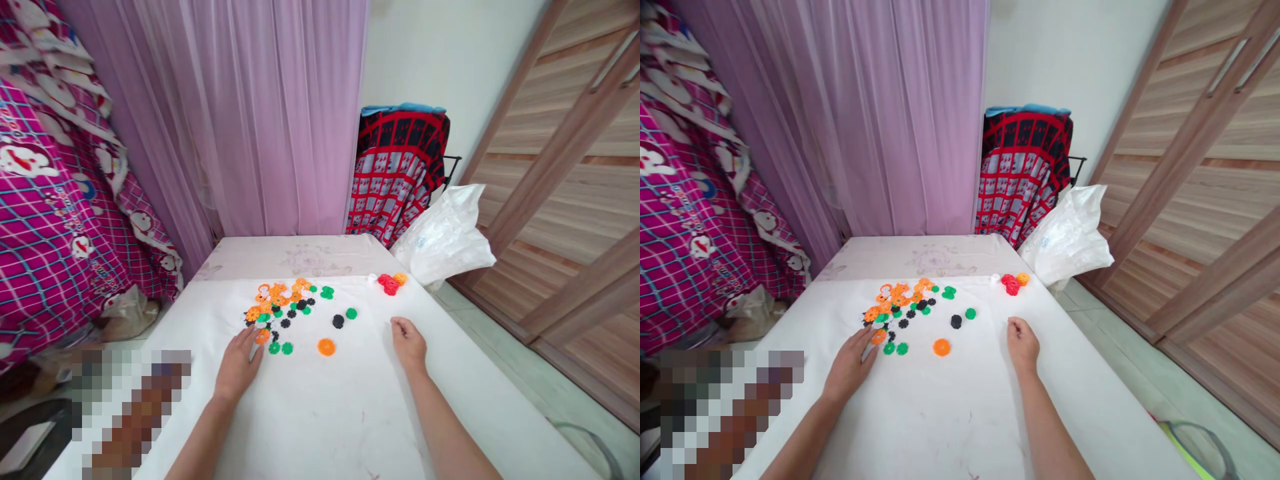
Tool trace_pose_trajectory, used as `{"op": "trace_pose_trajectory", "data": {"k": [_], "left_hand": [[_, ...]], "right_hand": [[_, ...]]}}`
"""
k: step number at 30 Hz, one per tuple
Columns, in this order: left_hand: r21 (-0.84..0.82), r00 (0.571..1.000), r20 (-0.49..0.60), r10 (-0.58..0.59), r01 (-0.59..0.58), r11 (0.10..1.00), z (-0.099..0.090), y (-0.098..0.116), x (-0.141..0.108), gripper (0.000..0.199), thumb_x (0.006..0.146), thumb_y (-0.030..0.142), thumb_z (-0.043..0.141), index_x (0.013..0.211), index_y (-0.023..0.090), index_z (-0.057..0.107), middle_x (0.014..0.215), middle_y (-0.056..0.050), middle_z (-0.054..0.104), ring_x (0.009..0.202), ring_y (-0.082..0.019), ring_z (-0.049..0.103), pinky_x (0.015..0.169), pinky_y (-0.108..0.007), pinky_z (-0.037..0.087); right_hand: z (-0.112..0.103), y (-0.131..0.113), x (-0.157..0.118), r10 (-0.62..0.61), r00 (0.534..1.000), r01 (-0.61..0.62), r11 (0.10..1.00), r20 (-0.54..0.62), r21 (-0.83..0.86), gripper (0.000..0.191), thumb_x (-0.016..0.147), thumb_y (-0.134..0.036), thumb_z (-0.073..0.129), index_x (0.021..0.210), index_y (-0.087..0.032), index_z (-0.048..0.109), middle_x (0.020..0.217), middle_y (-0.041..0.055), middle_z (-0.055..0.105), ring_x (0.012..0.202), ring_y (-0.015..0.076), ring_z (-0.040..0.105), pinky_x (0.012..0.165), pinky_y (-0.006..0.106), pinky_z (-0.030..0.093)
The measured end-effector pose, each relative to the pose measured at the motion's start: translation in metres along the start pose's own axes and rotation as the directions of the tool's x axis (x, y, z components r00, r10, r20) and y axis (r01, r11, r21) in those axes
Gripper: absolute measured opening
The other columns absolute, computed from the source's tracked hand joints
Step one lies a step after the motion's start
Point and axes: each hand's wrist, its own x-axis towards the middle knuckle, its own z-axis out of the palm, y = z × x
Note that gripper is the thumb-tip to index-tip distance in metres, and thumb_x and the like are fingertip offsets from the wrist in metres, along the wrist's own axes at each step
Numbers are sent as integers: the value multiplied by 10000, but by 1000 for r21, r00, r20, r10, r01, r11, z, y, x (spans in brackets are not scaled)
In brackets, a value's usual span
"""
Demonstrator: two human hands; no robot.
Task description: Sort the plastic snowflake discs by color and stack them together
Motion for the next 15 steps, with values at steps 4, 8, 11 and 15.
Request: {"op": "trace_pose_trajectory", "data": {"k": [4, 8, 11, 15], "left_hand": [[37, 998, -10, -60, 60, 998, 3, 4, -11, 476, 910, 360, 420, 1295, 135, 586, 1387, -139, 571, 1285, -282, 527, 1097, -450, 410], [99, 995, 23, -92, 89, 991, 1, 14, -21, 480, 928, 339, 403, 1337, 134, 548, 1426, -152, 531, 1321, -290, 486, 1110, -463, 378], [116, 994, 35, -99, 94, 989, -2, 23, -28, 464, 928, 328, 414, 1337, 160, 554, 1424, -143, 534, 1323, -297, 481, 1113, -479, 362], [139, 993, 47, -106, 99, 985, -5, 29, -34, 443, 929, 318, 419, 1325, 191, 571, 1418, -144, 540, 1328, -303, 473, 1105, -507, 356]], "right_hand": [[1, -22, -46, -123, 970, 130, 991, 208, -17, 344, 744, -471, 454, 812, -233, 692, 832, 42, 737, 716, 204, 640, 725, 331, 509], [9, -47, -86, -281, 897, 311, 950, 340, -33, 293, 798, -357, 424, 849, -232, 684, 853, 40, 724, 779, 195, 646, 748, 313, 502], [17, -61, -105, -365, 854, 411, 910, 370, -54, 285, 799, -284, 453, 949, -209, 684, 922, 57, 715, 858, 200, 639, 828, 324, 496], [26, -76, -116, -412, 824, 482, 871, 390, -98, 340, 785, -229, 521, 1093, -193, 661, 1040, 72, 703, 973, 216, 622, 916, 345, 477]]}}
